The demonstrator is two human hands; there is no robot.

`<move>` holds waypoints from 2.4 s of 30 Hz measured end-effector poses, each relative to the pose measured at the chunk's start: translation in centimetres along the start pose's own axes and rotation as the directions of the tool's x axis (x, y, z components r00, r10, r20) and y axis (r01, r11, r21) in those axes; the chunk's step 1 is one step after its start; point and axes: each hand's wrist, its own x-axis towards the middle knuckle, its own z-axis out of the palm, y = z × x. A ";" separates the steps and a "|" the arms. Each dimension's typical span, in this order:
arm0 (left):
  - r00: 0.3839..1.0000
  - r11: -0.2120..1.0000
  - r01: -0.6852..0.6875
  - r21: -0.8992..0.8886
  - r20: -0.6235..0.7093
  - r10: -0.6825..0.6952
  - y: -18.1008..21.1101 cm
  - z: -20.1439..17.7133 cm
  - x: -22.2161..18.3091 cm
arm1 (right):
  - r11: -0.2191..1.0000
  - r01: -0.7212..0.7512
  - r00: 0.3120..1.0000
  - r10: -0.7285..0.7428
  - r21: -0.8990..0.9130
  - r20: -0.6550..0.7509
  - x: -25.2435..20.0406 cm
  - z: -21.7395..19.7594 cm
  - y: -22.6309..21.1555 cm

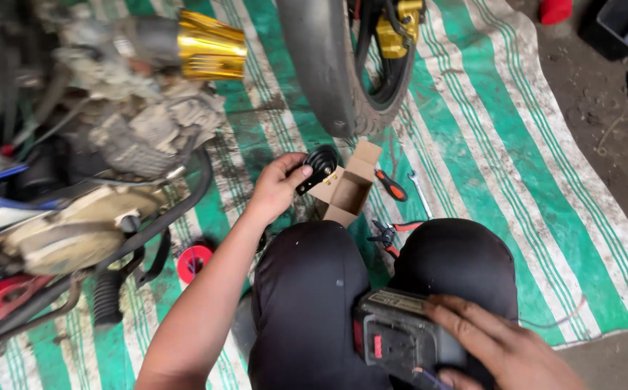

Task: Testing and installing a new horn on a motorcycle, including wire stripping and electrical testing.

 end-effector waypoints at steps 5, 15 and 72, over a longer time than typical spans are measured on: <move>1.000 0.849 -0.019 -0.528 -0.022 0.009 8.8 0.9 -6.4 | 0.984 0.021 1.000 -0.021 0.175 0.000 1.6 -4.4 -4.3; 1.000 0.902 0.013 -0.431 -0.009 -0.018 20.6 9.6 -17.5 | 0.907 0.020 0.907 0.161 0.421 -0.389 0.9 -8.7 -9.6; 0.975 0.971 -0.197 0.134 0.128 0.180 13.4 13.9 -23.2 | 0.756 0.226 0.956 -0.051 0.614 -0.288 5.4 -3.2 -7.1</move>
